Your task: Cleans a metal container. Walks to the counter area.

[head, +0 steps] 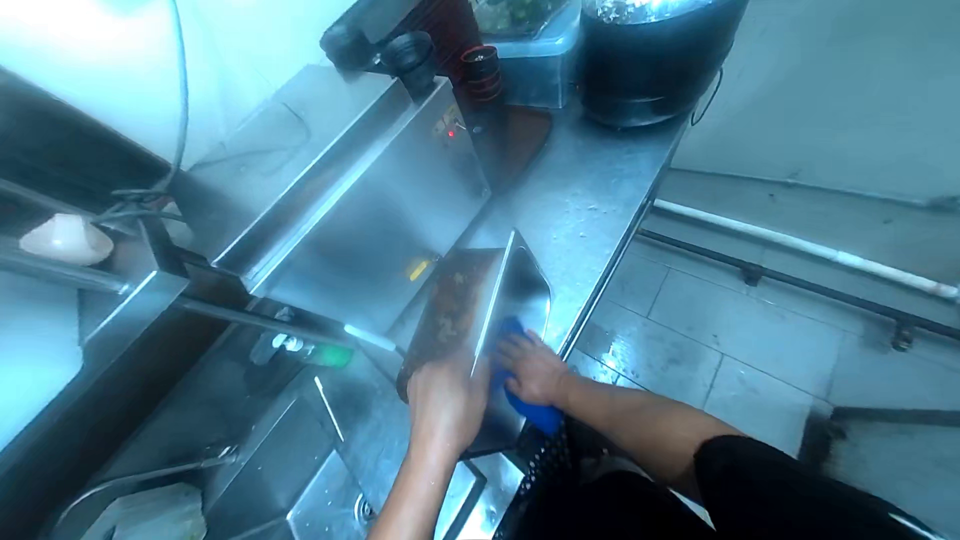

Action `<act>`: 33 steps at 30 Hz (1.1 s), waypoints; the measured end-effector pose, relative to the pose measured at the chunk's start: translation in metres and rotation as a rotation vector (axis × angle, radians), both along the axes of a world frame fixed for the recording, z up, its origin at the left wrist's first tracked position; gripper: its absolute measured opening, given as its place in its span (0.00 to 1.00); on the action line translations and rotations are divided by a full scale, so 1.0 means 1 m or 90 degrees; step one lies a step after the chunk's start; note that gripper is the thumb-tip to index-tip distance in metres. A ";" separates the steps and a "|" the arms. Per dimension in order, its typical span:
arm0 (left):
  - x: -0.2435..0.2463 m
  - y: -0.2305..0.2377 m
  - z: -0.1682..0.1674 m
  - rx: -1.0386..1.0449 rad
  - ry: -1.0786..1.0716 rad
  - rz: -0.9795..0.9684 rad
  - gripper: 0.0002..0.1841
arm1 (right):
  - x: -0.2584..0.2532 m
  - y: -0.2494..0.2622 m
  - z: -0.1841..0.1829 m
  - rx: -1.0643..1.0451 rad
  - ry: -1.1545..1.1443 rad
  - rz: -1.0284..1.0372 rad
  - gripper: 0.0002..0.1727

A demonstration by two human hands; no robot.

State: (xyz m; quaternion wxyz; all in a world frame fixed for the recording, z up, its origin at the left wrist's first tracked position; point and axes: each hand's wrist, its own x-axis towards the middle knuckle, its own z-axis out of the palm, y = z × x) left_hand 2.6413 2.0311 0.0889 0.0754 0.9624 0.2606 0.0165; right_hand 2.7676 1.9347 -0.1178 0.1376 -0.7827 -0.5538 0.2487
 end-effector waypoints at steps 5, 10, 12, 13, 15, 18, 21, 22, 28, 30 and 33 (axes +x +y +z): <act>0.003 0.000 0.005 -0.008 0.064 0.007 0.22 | 0.026 0.018 -0.003 -0.051 -0.084 -0.197 0.41; -0.004 0.000 0.004 0.002 0.046 -0.009 0.22 | -0.067 -0.005 -0.006 0.017 0.012 0.042 0.36; -0.009 0.003 0.004 0.003 0.040 -0.036 0.21 | -0.057 -0.008 -0.004 0.029 0.004 0.091 0.34; -0.013 0.005 0.003 -0.001 0.040 -0.058 0.21 | -0.042 -0.007 0.000 0.018 -0.005 0.072 0.34; -0.017 0.010 0.001 -0.007 0.031 -0.117 0.21 | -0.001 -0.001 0.011 -0.058 -0.046 -0.033 0.36; -0.017 0.000 -0.002 -0.020 0.050 -0.198 0.22 | 0.016 -0.002 0.006 -0.133 -0.110 -0.126 0.42; -0.006 -0.009 0.007 -0.031 0.115 -0.208 0.21 | -0.016 -0.019 0.002 -0.058 -0.075 -0.065 0.43; -0.006 -0.008 0.009 -0.035 0.125 -0.198 0.22 | -0.025 -0.023 0.000 -0.039 -0.056 -0.012 0.42; -0.064 -0.021 -0.019 0.134 -0.173 -0.093 0.18 | 0.010 -0.015 -0.002 -0.091 -0.072 -0.078 0.39; -0.101 -0.027 -0.039 0.113 -0.301 -0.005 0.22 | 0.012 -0.012 -0.007 -0.105 -0.089 -0.120 0.40; -0.131 -0.042 -0.092 -0.074 -0.238 0.123 0.27 | -0.003 -0.011 -0.004 -0.102 -0.071 -0.113 0.41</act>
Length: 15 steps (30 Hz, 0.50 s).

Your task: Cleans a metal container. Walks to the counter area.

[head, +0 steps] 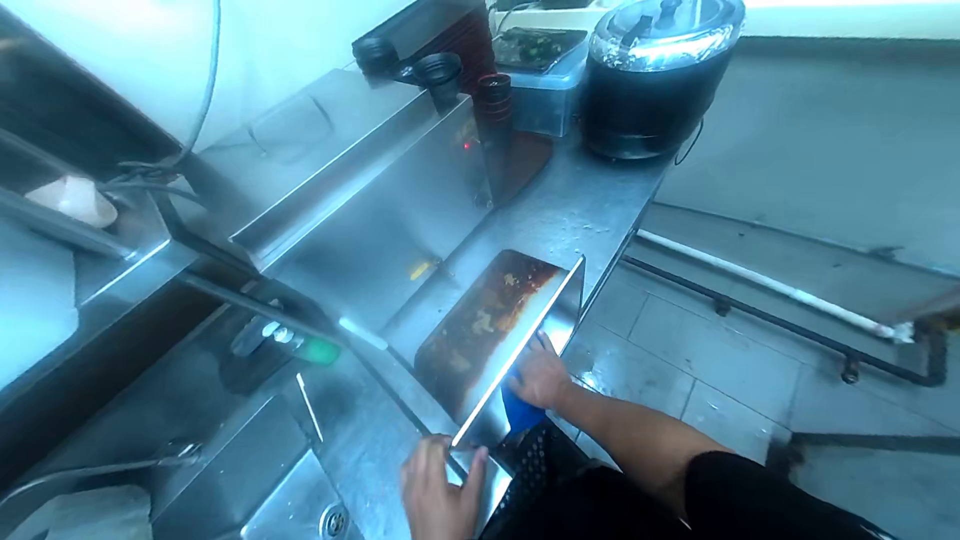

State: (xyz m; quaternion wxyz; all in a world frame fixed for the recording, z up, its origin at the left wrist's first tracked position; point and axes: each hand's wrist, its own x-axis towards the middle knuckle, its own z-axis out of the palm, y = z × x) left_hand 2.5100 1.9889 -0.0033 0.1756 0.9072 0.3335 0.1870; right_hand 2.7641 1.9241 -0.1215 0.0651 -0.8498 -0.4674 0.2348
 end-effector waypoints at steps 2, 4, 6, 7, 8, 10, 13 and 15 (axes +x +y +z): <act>0.001 -0.009 -0.037 -0.090 0.028 0.048 0.25 | -0.019 0.005 0.005 0.010 0.033 0.028 0.42; 0.011 -0.011 -0.054 0.009 -0.004 0.091 0.24 | -0.037 0.009 0.010 0.019 0.059 0.055 0.42; 0.017 -0.009 -0.051 0.100 -0.027 0.093 0.25 | -0.053 0.006 0.020 0.032 0.094 0.083 0.42; 0.019 -0.005 -0.042 0.147 -0.055 0.079 0.24 | -0.062 0.004 0.027 0.052 0.115 0.104 0.41; 0.022 0.002 -0.028 0.194 -0.093 0.048 0.22 | -0.070 0.001 0.036 0.084 0.139 0.122 0.41; 0.036 0.015 0.017 0.275 -0.144 -0.034 0.19 | -0.086 -0.005 0.065 0.163 0.213 0.152 0.39; 0.079 0.013 0.100 0.311 -0.067 -0.170 0.16 | -0.097 -0.015 0.109 0.355 0.368 0.171 0.32; 0.118 0.003 0.128 0.301 0.038 -0.225 0.15 | -0.103 -0.016 0.091 0.552 0.441 0.119 0.26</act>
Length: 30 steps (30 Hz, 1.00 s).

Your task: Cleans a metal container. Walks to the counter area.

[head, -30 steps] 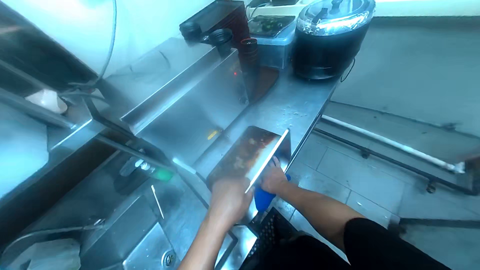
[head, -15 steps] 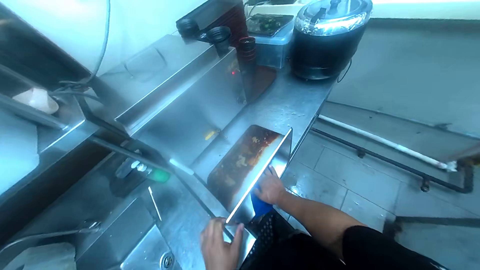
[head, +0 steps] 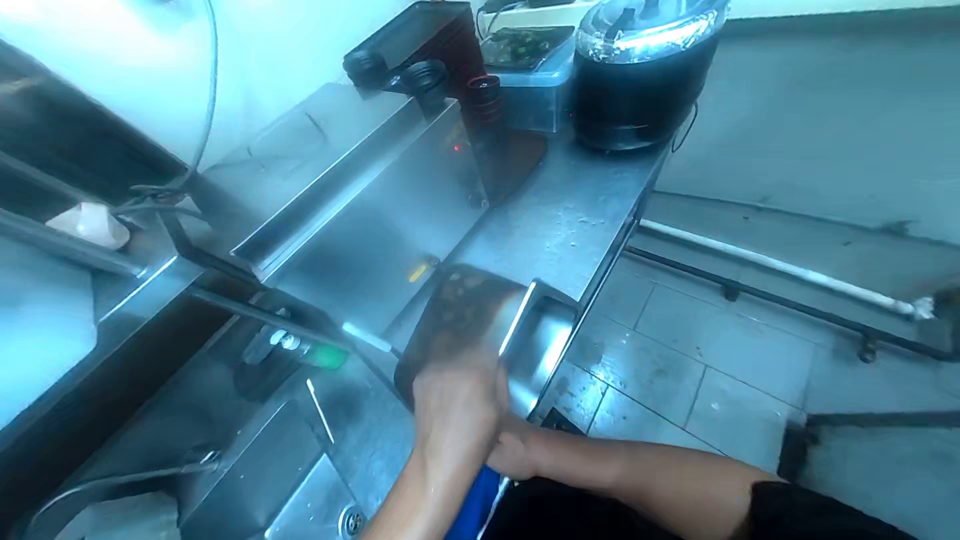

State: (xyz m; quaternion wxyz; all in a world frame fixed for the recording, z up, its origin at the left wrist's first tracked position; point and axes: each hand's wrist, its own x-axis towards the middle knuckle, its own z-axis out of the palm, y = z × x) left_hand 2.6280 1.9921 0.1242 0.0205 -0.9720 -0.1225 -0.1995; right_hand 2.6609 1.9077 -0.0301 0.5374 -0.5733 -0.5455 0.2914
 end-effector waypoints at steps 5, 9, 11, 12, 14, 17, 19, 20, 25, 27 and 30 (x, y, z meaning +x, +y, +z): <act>0.087 -0.001 0.029 -0.074 0.299 0.005 0.21 | 0.026 -0.011 -0.079 -0.194 -0.029 -0.020 0.34; 0.105 0.002 0.025 -0.027 0.291 0.000 0.23 | 0.073 -0.030 -0.101 -0.340 -0.352 -0.061 0.35; 0.106 0.000 0.026 -0.008 0.294 -0.003 0.23 | 0.098 -0.030 -0.114 -0.362 -0.416 -0.187 0.32; 0.110 0.000 0.027 -0.002 0.292 -0.001 0.23 | 0.115 -0.028 -0.117 -0.381 -0.430 -0.272 0.32; 0.112 0.001 0.025 0.000 0.277 0.002 0.23 | 0.122 -0.021 -0.119 -0.430 -0.431 -0.364 0.35; 0.114 0.004 0.022 -0.012 0.259 -0.001 0.23 | 0.081 -0.019 -0.114 -0.386 -0.374 -0.210 0.33; 0.115 0.005 0.021 -0.023 0.251 -0.005 0.23 | 0.078 -0.025 -0.110 -0.331 -0.393 -0.081 0.31; 0.114 0.005 0.021 -0.023 0.249 -0.008 0.23 | 0.090 -0.026 -0.107 -0.328 -0.407 -0.058 0.31; 0.115 0.004 0.022 -0.020 0.245 -0.010 0.21 | 0.157 -0.008 -0.108 -0.489 -0.472 -0.278 0.36; 0.117 0.004 0.021 -0.025 0.245 -0.016 0.21 | 0.130 0.000 -0.105 -0.497 -0.407 -0.290 0.38; 0.121 0.005 0.024 -0.045 0.270 -0.009 0.22 | 0.082 0.004 -0.092 -0.441 -0.336 -0.105 0.34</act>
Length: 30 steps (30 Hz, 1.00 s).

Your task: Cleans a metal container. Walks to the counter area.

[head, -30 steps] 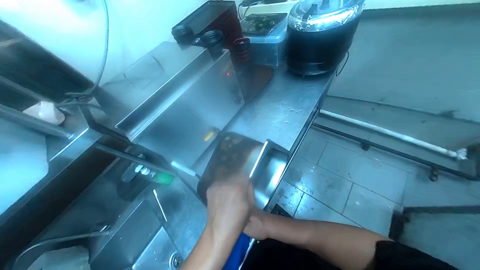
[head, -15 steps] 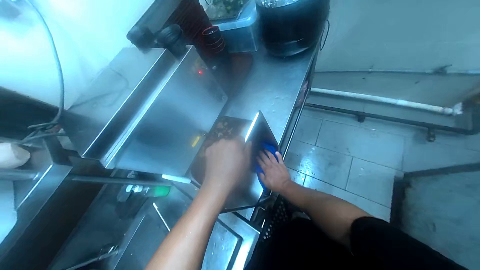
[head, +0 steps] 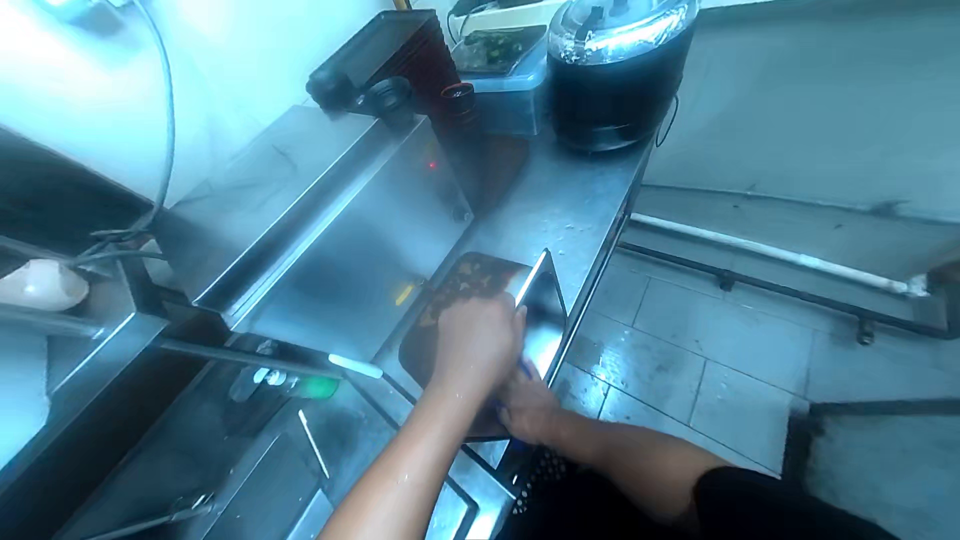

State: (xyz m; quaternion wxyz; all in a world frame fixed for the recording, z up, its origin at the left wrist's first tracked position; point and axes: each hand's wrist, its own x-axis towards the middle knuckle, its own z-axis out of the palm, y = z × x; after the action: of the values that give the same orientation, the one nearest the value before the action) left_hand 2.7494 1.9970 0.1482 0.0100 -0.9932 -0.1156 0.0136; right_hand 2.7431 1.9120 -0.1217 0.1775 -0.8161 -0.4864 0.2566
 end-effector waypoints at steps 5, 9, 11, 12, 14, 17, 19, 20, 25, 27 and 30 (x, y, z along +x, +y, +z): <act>-0.002 0.002 -0.001 0.010 0.003 -0.002 0.22 | 0.065 -0.002 0.002 -0.003 -0.063 0.049 0.35; 0.002 0.000 -0.002 0.003 0.002 -0.004 0.22 | 0.082 0.005 -0.010 -0.064 -0.146 -0.083 0.41; -0.010 0.001 0.001 -0.020 -0.035 0.002 0.22 | 0.077 0.003 -0.012 -0.065 -0.139 -0.080 0.43; -0.030 0.003 0.004 -0.023 -0.094 0.004 0.22 | 0.079 0.004 -0.011 -0.068 -0.132 -0.066 0.43; -0.087 0.014 0.007 -0.046 -0.283 0.017 0.21 | 0.085 0.005 -0.011 -0.074 -0.125 -0.059 0.42; -0.171 0.032 -0.031 -0.122 -0.385 0.095 0.26 | 0.079 0.005 -0.011 -0.077 -0.117 -0.084 0.42; -0.194 0.020 -0.087 -0.193 -0.252 0.171 0.32 | 0.068 0.008 -0.010 -0.091 -0.109 -0.082 0.42; -0.195 0.009 -0.116 -0.222 -0.207 0.195 0.32 | 0.061 0.010 -0.009 -0.095 -0.100 -0.075 0.43; -0.157 -0.005 -0.153 -0.048 -0.435 0.079 0.27 | 0.004 0.014 0.025 -0.082 0.056 -0.055 0.47; -0.131 0.004 -0.114 -0.059 -0.431 -0.008 0.25 | -0.025 0.008 0.055 -0.037 0.177 -0.027 0.47; -0.079 0.012 -0.070 -0.089 -0.287 -0.087 0.24 | -0.068 0.004 0.068 0.141 0.363 -0.003 0.38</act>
State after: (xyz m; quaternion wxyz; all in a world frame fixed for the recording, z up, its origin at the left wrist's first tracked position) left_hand 2.6705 2.0092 0.0779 -0.0839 -0.9749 -0.0463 -0.2010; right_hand 2.6749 1.9155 -0.0539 0.3957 -0.6880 -0.4398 0.4204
